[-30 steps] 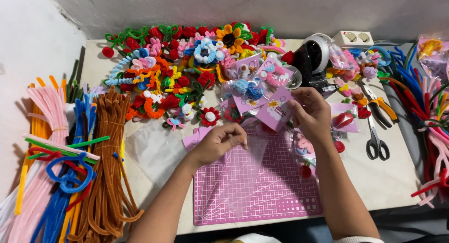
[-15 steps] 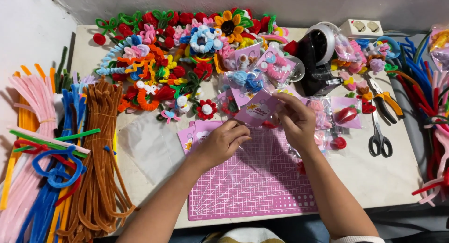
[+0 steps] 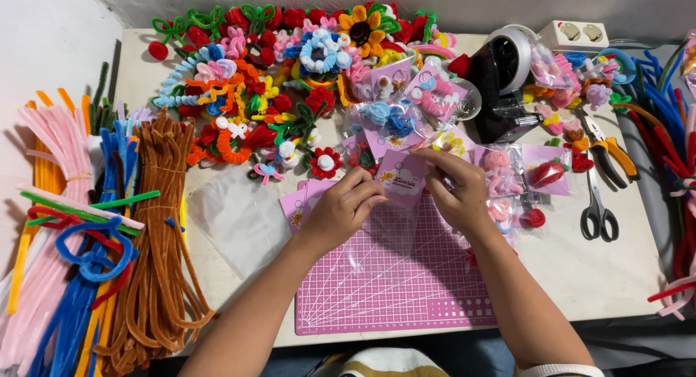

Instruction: The person packs small floral-themed hair accessories into clear plastic bags by hand, sliding items into the bags and then using a tape dispenser to seal the packaging.

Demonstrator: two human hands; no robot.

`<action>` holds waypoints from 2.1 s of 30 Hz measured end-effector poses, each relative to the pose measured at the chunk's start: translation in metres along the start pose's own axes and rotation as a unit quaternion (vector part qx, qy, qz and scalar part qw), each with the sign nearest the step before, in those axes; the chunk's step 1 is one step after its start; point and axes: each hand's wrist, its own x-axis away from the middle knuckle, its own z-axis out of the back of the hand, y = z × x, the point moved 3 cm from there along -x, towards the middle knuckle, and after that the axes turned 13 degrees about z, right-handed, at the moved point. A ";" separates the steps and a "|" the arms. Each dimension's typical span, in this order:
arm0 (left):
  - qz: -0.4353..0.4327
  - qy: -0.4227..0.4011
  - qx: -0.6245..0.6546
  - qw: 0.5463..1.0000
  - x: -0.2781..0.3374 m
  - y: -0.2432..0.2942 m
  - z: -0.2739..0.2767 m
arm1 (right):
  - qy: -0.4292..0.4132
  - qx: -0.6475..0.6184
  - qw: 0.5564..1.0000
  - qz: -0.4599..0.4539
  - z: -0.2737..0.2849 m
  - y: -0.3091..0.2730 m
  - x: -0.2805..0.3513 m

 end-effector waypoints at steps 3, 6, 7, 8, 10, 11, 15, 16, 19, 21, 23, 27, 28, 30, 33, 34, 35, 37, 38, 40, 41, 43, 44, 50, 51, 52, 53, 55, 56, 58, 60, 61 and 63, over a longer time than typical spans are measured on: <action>-0.002 0.015 0.006 1.000 -0.001 0.003 0.001 | 0.003 -0.013 1.000 -0.017 0.003 -0.009 -0.006; -0.015 0.027 -0.001 1.000 -0.001 0.008 0.003 | 0.004 0.004 1.000 -0.006 0.002 -0.015 -0.010; -0.015 0.027 -0.001 1.000 -0.001 0.009 0.004 | 0.004 0.004 1.000 -0.006 0.002 -0.013 -0.009; -0.020 0.029 -0.004 0.999 0.000 0.011 0.005 | 0.005 0.005 1.000 0.002 0.002 -0.011 -0.008; -0.025 0.032 -0.007 0.999 0.000 0.013 0.005 | 0.005 0.006 1.000 0.010 0.001 -0.009 -0.006; -0.025 0.039 -0.007 0.999 0.000 0.013 0.005 | -0.004 0.001 1.000 0.001 0.001 -0.009 -0.005; -0.028 0.060 0.004 0.998 -0.002 0.014 0.007 | -0.044 -0.036 0.998 -0.004 -0.008 -0.026 -0.013; -0.028 0.061 0.004 0.998 -0.002 0.013 0.007 | -0.045 -0.036 0.998 -0.003 -0.009 -0.030 -0.014; -0.029 0.094 -0.012 0.995 -0.001 0.013 0.008 | -0.077 -0.051 0.996 -0.002 -0.011 -0.037 -0.015; -0.023 0.121 0.009 0.992 -0.001 0.014 0.010 | -0.090 -0.075 0.993 0.013 -0.012 -0.036 -0.015; -0.019 0.122 0.014 0.992 -0.001 0.011 0.008 | -0.096 -0.075 0.992 0.016 -0.012 -0.037 -0.016; 0.015 0.118 0.070 0.990 0.001 0.010 0.008 | -0.088 -0.059 0.994 0.022 -0.015 -0.036 -0.017; 0.014 0.118 0.070 0.991 0.001 0.011 0.010 | -0.088 -0.059 0.994 0.022 -0.015 -0.034 -0.016; 0.043 0.103 0.154 0.982 0.002 0.011 0.012 | -0.066 -0.059 0.996 0.019 -0.015 -0.029 -0.014; 0.125 0.028 0.227 0.965 0.001 0.006 0.009 | -0.047 -0.022 0.998 0.030 -0.009 -0.009 -0.005; 0.125 0.029 0.227 0.965 0.002 0.003 0.007 | -0.048 -0.022 0.998 0.030 -0.008 -0.008 -0.005; 0.140 0.024 0.226 0.964 0.003 0.000 0.005 | -0.043 -0.013 0.998 0.031 -0.007 -0.007 -0.005; 0.155 0.019 0.224 0.962 0.005 -0.005 0.000 | -0.038 -0.004 0.999 0.033 -0.006 -0.008 -0.005; 0.151 0.029 0.216 0.964 0.005 -0.007 0.000 | -0.041 0.003 0.998 0.040 -0.007 -0.010 -0.006; 0.147 0.037 0.207 0.966 0.004 -0.005 -0.001 | -0.042 0.012 0.998 0.046 -0.007 -0.011 -0.006; 0.146 0.041 0.194 0.969 0.004 -0.002 0.001 | -0.046 0.010 0.998 0.051 -0.008 -0.010 -0.005; 0.145 0.045 0.181 0.972 0.004 0.003 0.001 | -0.050 0.010 0.997 0.055 -0.008 -0.010 -0.005; 0.143 0.049 0.174 0.973 0.004 0.004 0.002 | -0.050 0.004 0.997 0.058 -0.009 -0.011 -0.006; 0.135 0.068 0.155 0.976 0.006 0.004 0.001 | -0.048 -0.005 0.997 0.065 -0.012 -0.021 -0.012; 0.134 0.067 0.152 0.977 0.006 0.005 0.001 | -0.043 -0.005 0.997 0.065 -0.013 -0.021 -0.012; 0.134 0.066 0.152 0.977 0.005 0.007 0.002 | -0.043 -0.005 0.997 0.065 -0.013 -0.023 -0.013; 0.140 0.056 0.175 0.973 0.005 0.008 0.002 | -0.037 -0.002 0.997 0.067 -0.013 -0.025 -0.014; 0.145 0.046 0.197 0.969 0.005 0.009 0.002 | -0.030 0.002 0.997 0.071 -0.011 -0.024 -0.015; 0.147 0.039 0.207 0.966 0.005 0.009 0.002 | -0.023 0.003 0.997 0.075 -0.009 -0.022 -0.014; 0.149 0.032 0.218 0.964 0.005 0.009 0.000 | -0.017 0.006 0.997 0.079 -0.007 -0.019 -0.014; 0.150 0.037 0.213 0.965 0.005 0.009 -0.003 | -0.002 -0.014 0.998 0.068 -0.007 -0.019 -0.014; 0.150 0.036 0.213 0.965 0.006 0.007 -0.004 | -0.002 -0.013 0.998 0.068 -0.008 -0.019 -0.013; 0.143 0.049 0.193 0.970 0.007 0.003 -0.005 | 0.003 0.000 0.998 0.058 -0.009 -0.017 -0.010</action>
